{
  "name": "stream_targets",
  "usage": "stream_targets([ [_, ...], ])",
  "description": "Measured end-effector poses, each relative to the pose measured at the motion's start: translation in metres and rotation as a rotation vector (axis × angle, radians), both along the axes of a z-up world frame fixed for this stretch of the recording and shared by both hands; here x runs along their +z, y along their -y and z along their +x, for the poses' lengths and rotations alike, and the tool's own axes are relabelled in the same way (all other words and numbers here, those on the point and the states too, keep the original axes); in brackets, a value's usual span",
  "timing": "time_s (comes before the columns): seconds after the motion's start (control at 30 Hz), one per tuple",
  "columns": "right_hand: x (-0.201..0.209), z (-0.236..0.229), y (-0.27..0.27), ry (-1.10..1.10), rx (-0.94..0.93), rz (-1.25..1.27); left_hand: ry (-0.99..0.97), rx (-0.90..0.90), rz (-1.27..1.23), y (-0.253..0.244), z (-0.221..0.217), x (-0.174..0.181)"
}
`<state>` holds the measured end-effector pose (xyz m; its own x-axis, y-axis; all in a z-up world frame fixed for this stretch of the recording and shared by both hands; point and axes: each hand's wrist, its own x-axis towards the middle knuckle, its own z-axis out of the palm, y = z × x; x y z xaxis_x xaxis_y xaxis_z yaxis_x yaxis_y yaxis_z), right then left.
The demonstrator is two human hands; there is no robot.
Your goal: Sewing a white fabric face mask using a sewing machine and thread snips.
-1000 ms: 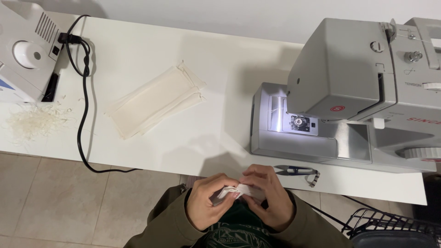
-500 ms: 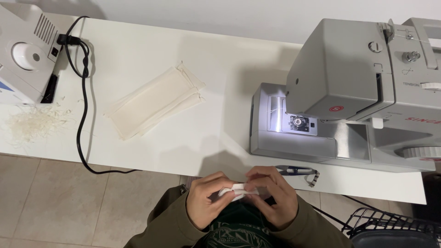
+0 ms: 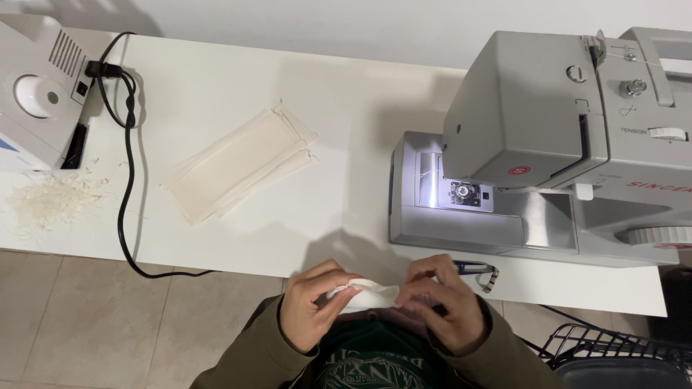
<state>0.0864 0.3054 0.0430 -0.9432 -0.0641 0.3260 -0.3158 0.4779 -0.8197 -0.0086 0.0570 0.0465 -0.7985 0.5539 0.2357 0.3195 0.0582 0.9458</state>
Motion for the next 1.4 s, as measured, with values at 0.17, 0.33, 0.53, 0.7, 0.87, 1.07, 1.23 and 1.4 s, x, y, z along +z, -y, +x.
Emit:
stream_targets([
  [0.17,0.030,-0.008,0.004,0.031,0.232,0.192,-0.065,-0.054,-0.079,0.000,-0.007,0.004],
  [0.33,0.009,0.002,-0.013,0.032,0.201,0.090,-0.027,-0.105,-0.100,-0.006,-0.007,0.009],
  [0.53,0.009,-0.007,0.003,0.218,0.143,-0.125,-0.061,-0.169,-0.070,-0.015,-0.008,0.008],
  [0.7,-0.002,-0.001,-0.009,0.263,-0.110,-0.066,-0.035,-0.182,-0.131,-0.021,-0.012,0.015],
  [0.87,0.007,-0.001,-0.020,0.344,-0.118,-0.150,0.085,-0.113,-0.065,-0.034,-0.016,0.019],
  [1.07,0.020,-0.011,-0.024,0.226,-0.043,-0.159,0.045,-0.239,-0.131,-0.057,-0.018,0.027],
  [1.23,0.015,-0.010,-0.036,0.254,-0.051,-0.327,0.009,-0.285,-0.175,-0.076,-0.024,0.040],
  [1.4,0.039,-0.020,-0.052,0.135,-0.248,-0.060,0.021,-0.260,-0.190,-0.101,-0.044,0.045],
])
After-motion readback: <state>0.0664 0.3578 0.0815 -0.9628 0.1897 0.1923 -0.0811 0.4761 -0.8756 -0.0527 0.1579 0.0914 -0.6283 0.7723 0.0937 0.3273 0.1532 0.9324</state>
